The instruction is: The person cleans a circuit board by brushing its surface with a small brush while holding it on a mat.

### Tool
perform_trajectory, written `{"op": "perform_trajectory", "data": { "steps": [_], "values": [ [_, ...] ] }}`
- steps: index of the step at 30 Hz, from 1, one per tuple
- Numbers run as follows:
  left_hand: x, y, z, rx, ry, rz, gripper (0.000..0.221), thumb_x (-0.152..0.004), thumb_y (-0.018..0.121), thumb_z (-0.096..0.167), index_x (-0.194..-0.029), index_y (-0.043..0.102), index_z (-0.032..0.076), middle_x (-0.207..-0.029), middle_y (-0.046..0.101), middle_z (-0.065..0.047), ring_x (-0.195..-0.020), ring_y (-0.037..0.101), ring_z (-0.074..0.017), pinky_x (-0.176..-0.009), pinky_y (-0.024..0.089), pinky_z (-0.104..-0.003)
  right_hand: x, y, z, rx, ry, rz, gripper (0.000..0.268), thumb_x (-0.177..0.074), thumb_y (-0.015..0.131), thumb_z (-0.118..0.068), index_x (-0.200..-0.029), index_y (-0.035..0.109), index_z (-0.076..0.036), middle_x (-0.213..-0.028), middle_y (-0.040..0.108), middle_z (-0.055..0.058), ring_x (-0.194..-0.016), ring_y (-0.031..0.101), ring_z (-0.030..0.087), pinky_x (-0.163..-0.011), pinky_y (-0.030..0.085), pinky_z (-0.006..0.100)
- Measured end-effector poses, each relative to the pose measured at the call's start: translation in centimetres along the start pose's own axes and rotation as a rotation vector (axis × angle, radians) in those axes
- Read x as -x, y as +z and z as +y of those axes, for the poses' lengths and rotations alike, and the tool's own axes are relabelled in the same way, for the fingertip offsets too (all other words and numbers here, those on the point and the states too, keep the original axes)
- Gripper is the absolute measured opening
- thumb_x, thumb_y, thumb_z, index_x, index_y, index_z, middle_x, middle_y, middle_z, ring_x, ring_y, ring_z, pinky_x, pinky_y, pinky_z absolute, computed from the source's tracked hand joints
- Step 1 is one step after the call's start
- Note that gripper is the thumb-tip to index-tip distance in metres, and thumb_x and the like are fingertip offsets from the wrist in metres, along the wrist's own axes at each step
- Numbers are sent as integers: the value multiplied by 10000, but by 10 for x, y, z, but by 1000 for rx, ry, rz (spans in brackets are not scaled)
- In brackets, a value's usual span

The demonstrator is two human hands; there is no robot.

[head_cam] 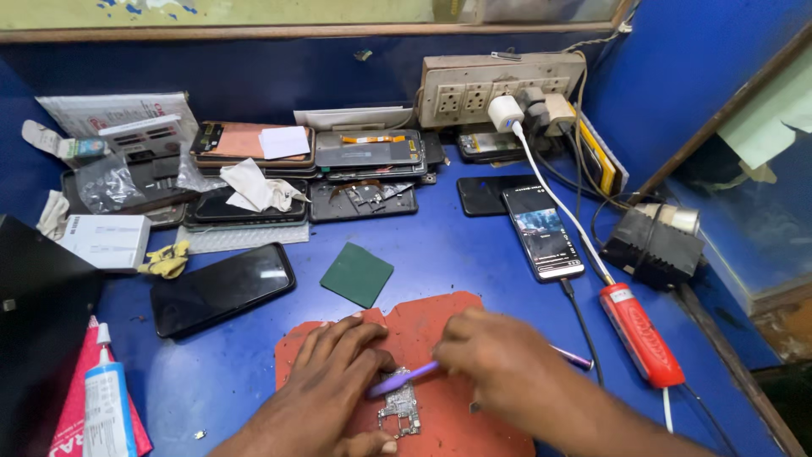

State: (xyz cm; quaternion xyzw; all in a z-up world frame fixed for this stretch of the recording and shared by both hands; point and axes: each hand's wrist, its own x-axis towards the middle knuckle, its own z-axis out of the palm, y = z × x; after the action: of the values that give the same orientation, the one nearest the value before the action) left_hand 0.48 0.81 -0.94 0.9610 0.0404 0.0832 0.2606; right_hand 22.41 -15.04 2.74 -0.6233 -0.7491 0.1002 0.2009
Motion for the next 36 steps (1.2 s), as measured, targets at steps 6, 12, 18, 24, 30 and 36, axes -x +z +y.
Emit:
{"op": "perform_trajectory", "data": {
  "steps": [6, 12, 18, 24, 30, 36],
  "values": [
    [1, 22, -21, -51, 9, 35, 692, -767, 810, 554, -1232, 575, 98, -1500, 424, -176, -1480, 265, -446, -1117, 180, -620, -2, 0, -1, 30, 5, 60, 174, -657, 703, 3, -809, 670, -74, -916, 644, 93, -916, 622, 346, -720, 498, 444],
    [3, 34, -30, -80, 14, 86, 713, -731, 824, 561, -1243, 596, 120, -1466, 444, -172, -1460, 293, -441, -1135, 204, -644, -3, -6, 4, 33, 88, 68, 187, -689, 717, -20, -860, 726, -97, -856, 653, 70, -884, 625, 323, -715, 497, 438],
    [1, 38, -32, -89, -19, 69, 663, -720, 822, 532, -1221, 609, 153, -1465, 442, -160, -1458, 284, -434, -1120, 206, -642, -4, -2, 7, -53, 23, 49, 286, -609, 741, -66, -894, 719, -66, -882, 644, 80, -891, 613, 331, -717, 486, 442],
    [2, 53, -49, -381, 66, 164, 486, -833, 715, 384, -1296, 615, 275, -1547, 475, -59, -1539, 336, -327, -1200, 269, -519, 0, 0, -1, 31, 52, -20, 217, -653, 662, 24, -847, 679, -70, -880, 631, 75, -912, 608, 326, -743, 484, 446],
    [9, 48, -49, -103, 112, 148, 668, -810, 731, 615, -1268, 587, 152, -1465, 441, -139, -1447, 300, -401, -1127, 218, -586, -3, 4, 1, 11, 74, 69, 241, -634, 715, -29, -871, 707, -70, -857, 628, 106, -869, 607, 356, -681, 470, 471],
    [4, 55, -49, -239, -27, 64, 391, -853, 593, 238, -1243, 610, 213, -1471, 444, -93, -1459, 304, -354, -1144, 225, -565, -3, -3, 3, 35, 142, 35, 168, -718, 683, -12, -850, 707, -114, -853, 639, 63, -903, 624, 314, -734, 505, 438]
  ]
}}
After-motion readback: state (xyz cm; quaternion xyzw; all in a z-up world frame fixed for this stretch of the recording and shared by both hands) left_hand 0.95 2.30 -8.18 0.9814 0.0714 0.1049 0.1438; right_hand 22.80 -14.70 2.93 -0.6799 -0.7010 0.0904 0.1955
